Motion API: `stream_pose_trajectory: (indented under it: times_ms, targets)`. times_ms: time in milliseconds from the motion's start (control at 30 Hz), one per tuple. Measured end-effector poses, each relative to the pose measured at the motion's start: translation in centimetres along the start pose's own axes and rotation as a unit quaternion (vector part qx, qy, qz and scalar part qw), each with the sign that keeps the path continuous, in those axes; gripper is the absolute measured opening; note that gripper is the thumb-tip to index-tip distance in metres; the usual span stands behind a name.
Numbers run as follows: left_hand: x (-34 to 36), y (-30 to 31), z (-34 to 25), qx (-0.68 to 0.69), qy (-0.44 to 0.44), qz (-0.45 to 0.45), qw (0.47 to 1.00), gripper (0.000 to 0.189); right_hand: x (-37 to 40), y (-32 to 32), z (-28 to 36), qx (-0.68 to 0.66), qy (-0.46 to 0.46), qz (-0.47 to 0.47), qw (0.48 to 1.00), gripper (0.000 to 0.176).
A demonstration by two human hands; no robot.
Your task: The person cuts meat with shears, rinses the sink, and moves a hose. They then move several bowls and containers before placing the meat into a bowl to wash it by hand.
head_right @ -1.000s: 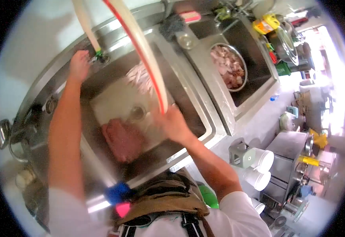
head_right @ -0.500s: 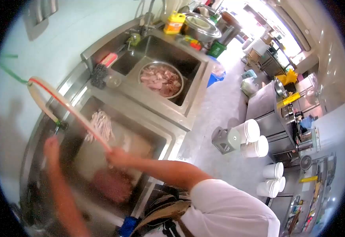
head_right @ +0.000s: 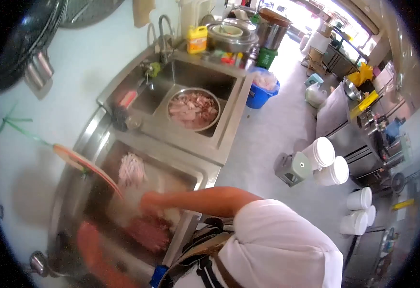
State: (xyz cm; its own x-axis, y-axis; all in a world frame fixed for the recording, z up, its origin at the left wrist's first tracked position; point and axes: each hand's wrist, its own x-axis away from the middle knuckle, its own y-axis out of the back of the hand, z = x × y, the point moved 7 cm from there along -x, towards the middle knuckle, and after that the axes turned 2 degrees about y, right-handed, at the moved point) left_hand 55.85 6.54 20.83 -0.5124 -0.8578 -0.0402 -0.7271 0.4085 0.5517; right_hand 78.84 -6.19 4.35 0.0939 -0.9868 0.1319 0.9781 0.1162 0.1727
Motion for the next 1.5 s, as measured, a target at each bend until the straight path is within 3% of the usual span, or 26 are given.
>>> stream_pose_trajectory:
  times_ms: [33, 100, 133, 167, 233, 300, 333, 433, 533, 633, 700, 767, 900, 1000, 1067, 1167, 1233, 1267, 1367, 1433, 1500]
  targets:
    - [1.3, 0.5, -3.7, 0.029, -0.035, -0.037, 0.998, 0.021, 4.4, 2.0, 3.8, -0.067, 0.009, 0.008, 0.998, 0.026]
    - [4.0, 0.2, -6.5, 0.173, -0.012, -0.135, 0.975, 0.022, 11.1, 4.9, 3.2, -0.084, -0.098, 0.006, 0.992, 0.026]
    - [4.3, -1.3, -7.1, 0.176, -0.001, -0.140, 0.974, 0.021, 14.5, 6.9, 2.5, -0.105, -0.102, -0.043, 0.988, 0.027]
    - [4.0, -3.7, -7.0, 0.145, 0.016, -0.123, 0.982, 0.020, 17.8, 8.5, 1.6, -0.131, -0.104, -0.091, 0.982, 0.029]
    - [3.6, -10.3, -4.4, 0.026, 0.057, -0.053, 0.997, 0.019, 23.3, 12.0, -3.6, -0.052, -0.114, -0.113, 0.986, 0.022]
    - [4.1, -16.6, -4.1, -0.051, 0.066, 0.008, 0.996, 0.017, 29.4, 15.2, -5.8, 0.103, 0.018, -0.157, 0.982, 0.029]
    - [4.7, -19.1, -6.0, -0.062, 0.064, 0.027, 0.996, 0.017, 33.3, 16.7, -6.8, 0.079, -0.046, -0.156, 0.984, 0.040]
    - [5.1, -23.2, -10.6, -0.088, 0.058, 0.052, 0.993, 0.015, 44.4, 20.9, -10.5, -0.025, -0.119, -0.251, 0.960, 0.036]
    - [3.6, -27.2, -13.7, -0.109, 0.047, 0.063, 0.991, 0.015, 54.6, 26.0, -10.1, -0.125, -0.303, -0.327, 0.886, 0.034]
    - [1.7, -31.8, -16.6, -0.143, 0.028, 0.063, 0.987, 0.015, 61.2, 31.0, -9.3, -0.035, -0.271, -0.447, 0.852, 0.039]
    - [-0.8, -37.5, -20.4, -0.162, -0.016, 0.069, 0.984, 0.016, 64.4, 33.3, -6.5, 0.162, -0.116, -0.546, 0.814, 0.046]
    - [-2.6, -42.4, -23.7, -0.177, -0.055, 0.077, 0.980, 0.017, 67.3, 35.1, -4.6, 0.143, -0.165, -0.516, 0.828, 0.052]
    - [-6.8, -48.3, -26.9, -0.181, -0.095, 0.075, 0.976, 0.020, 73.2, 37.8, -1.5, 0.016, -0.148, -0.546, 0.824, 0.051]
    - [-12.3, -49.7, -25.2, -0.171, -0.096, 0.079, 0.977, 0.023, 77.6, 41.1, 2.0, 0.081, -0.172, -0.573, 0.797, 0.042]
    - [-16.5, -51.4, -24.8, -0.176, -0.110, 0.083, 0.975, 0.025, 80.8, 44.8, 6.6, 0.125, -0.166, -0.633, 0.746, 0.035]
    - [-22.3, -59.0, -24.7, -0.219, -0.142, 0.124, 0.957, 0.028, 83.4, 49.2, 17.6, 0.339, -0.055, -0.690, 0.637, 0.030]
    - [-26.2, -65.8, -23.9, -0.311, -0.162, 0.174, 0.920, 0.024, 83.8, 51.2, 24.3, 0.382, 0.029, -0.715, 0.585, 0.031]
    - [-27.2, -69.1, -24.3, -0.387, -0.255, 0.145, 0.874, 0.023, 83.3, 51.8, 27.4, 0.452, 0.078, -0.699, 0.548, 0.036]
    - [-29.6, -76.9, -28.3, -0.253, -0.223, 0.143, 0.931, 0.018, 82.4, 55.2, 31.5, 0.571, 0.090, -0.675, 0.458, 0.035]
    - [-29.6, -81.5, -31.5, -0.147, -0.221, 0.154, 0.952, 0.015, 82.8, 57.7, 31.8, 0.609, 0.073, -0.668, 0.421, 0.035]
    - [-28.8, -85.8, -36.2, -0.126, -0.210, 0.172, 0.954, 0.014, 83.6, 60.7, 31.3, 0.629, 0.045, -0.666, 0.399, 0.034]
